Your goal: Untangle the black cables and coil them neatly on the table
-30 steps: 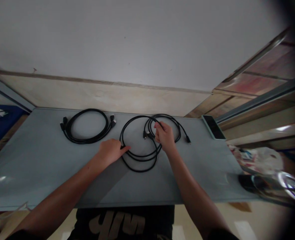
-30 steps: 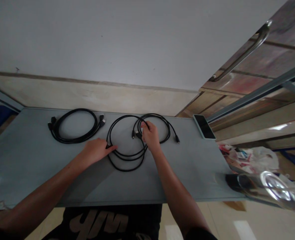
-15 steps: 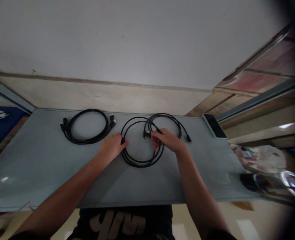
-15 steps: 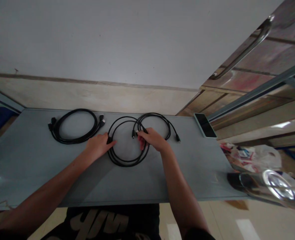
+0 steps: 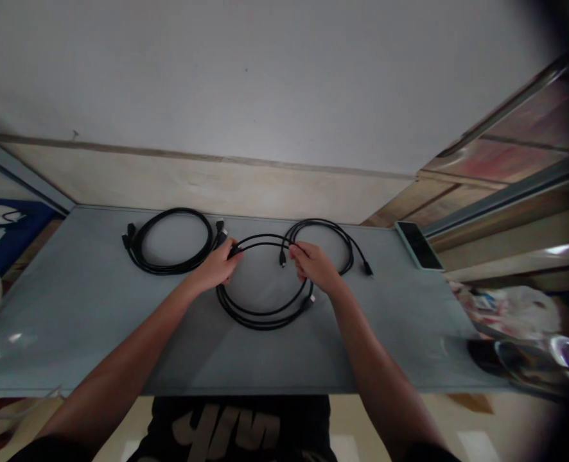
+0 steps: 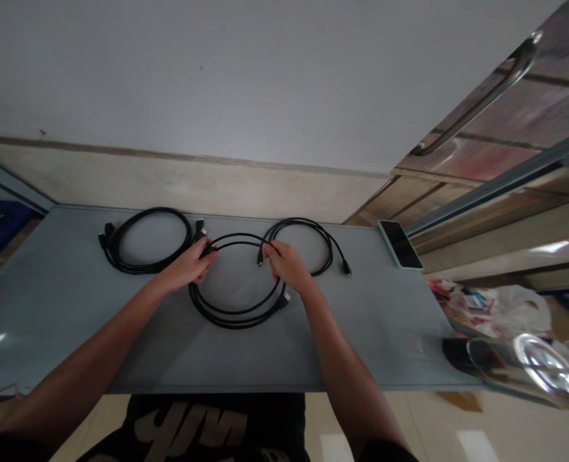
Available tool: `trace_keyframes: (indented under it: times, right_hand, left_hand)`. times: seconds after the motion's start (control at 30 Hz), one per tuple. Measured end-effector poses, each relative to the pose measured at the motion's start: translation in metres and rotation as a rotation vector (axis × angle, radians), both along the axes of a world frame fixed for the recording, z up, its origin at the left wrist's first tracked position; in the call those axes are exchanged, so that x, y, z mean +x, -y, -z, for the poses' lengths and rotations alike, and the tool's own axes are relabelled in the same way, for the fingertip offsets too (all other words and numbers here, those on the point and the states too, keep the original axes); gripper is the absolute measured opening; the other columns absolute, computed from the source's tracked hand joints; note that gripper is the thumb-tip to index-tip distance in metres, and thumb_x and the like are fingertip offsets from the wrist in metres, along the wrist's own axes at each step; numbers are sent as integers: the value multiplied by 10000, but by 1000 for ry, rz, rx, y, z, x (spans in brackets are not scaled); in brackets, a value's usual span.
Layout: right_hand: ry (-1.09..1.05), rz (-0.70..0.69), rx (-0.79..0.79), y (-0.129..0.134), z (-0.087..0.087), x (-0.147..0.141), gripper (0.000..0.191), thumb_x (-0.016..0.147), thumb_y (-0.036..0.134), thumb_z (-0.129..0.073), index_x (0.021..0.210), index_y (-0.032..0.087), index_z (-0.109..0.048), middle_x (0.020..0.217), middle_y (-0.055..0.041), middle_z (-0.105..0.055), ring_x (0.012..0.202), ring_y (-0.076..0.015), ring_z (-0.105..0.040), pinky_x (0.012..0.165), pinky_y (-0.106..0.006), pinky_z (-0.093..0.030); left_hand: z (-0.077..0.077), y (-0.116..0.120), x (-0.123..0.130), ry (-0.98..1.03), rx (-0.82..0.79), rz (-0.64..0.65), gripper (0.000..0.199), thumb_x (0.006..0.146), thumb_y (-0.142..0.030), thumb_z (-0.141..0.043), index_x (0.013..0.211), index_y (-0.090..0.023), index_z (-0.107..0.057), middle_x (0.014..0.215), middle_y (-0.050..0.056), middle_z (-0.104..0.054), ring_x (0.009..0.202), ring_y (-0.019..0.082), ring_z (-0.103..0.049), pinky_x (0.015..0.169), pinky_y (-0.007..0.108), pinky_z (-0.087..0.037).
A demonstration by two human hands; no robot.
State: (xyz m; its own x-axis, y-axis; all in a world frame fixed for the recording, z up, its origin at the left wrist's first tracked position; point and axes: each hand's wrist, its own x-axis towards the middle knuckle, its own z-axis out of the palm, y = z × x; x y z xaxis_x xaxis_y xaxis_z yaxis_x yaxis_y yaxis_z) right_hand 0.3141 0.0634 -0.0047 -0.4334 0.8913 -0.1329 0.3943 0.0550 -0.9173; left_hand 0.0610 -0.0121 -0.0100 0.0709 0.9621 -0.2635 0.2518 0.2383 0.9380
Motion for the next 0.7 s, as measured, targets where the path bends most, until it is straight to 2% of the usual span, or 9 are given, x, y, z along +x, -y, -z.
trace_keyframes:
  times: [0.07, 0.13, 0.2, 0.27, 0.4, 0.47, 0.57, 0.63, 0.7]
  right_hand:
    - [-48, 4, -65, -2, -2, 3, 346, 922, 482, -502, 716, 205, -477, 447, 83, -391, 330, -79, -383, 388, -227, -420]
    - [-66, -44, -136, -2, -6, 7, 354, 916, 484, -510, 708, 201, -465, 483, 78, -412, 347, -80, -431, 416, -236, -469]
    - [-38, -155, -198, 1, -13, 10, 332, 910, 472, -531, 753, 180, -513, 541, 50, -498, 399, -100, -535, 447, -234, -494]
    - [-17, -268, -223, 5, -18, 10, 300, 896, 455, -569, 899, 156, -578, 650, 11, -602, 460, -117, -609, 454, -219, -491]
    - [-69, -365, -169, 15, -17, -1, 483, 895, 410, -585, 1317, 190, -498, 803, -2, -665, 450, -88, -578, 452, -211, -478]
    - [-46, -348, -108, 20, -11, -10, 556, 897, 382, -580, 1410, 213, -445, 792, 9, -657, 443, -80, -534, 448, -210, -461]
    - [37, -341, 47, 24, 0, -22, 417, 907, 383, -566, 1280, 198, -603, 713, 8, -636, 510, -102, -523, 480, -211, -429]
    - [76, -354, 171, 25, 6, -27, 300, 925, 375, -539, 1088, 185, -703, 664, 0, -623, 572, -123, -534, 535, -221, -419]
    - [104, -321, 284, 25, 9, -28, 275, 938, 348, -513, 936, 179, -729, 644, -7, -615, 599, -132, -528, 579, -235, -405]
  left_hand:
    - [-1, -2, -3, 125, -45, -22, 304, 903, -479, -559, 1041, -226, -465, 568, -96, -374, 378, 66, -356, 388, 177, -267]
    - [-4, -3, -7, 236, -116, -33, 337, 898, -526, -545, 1007, -213, -485, 592, -91, -352, 387, 49, -288, 375, 164, -217]
    - [-7, -4, -10, 323, -194, -28, 363, 916, -544, -482, 960, -187, -524, 612, -77, -344, 400, 40, -234, 372, 160, -176]
    - [-8, -5, -12, 365, -248, -9, 386, 931, -514, -420, 906, -158, -567, 616, -64, -335, 407, 40, -213, 373, 163, -156]
    - [-9, -2, -6, 269, -242, 76, 368, 909, -465, -445, 878, -142, -616, 623, -40, -378, 421, 55, -289, 382, 173, -188]
    - [-9, 2, 1, 128, -172, 140, 377, 901, -497, -478, 855, -150, -617, 629, -24, -439, 437, 71, -367, 395, 185, -253]
    - [-10, 6, 11, -64, -22, 237, 384, 898, -509, -501, 795, -159, -622, 629, 2, -524, 468, 98, -447, 430, 207, -319]
    - [-10, 6, 13, -106, 54, 277, 351, 899, -477, -516, 868, -161, -667, 661, 15, -575, 507, 111, -479, 458, 209, -337]
    - [-9, 4, 12, -115, 87, 285, 331, 896, -444, -531, 961, -162, -691, 705, 24, -614, 541, 120, -502, 483, 208, -355]
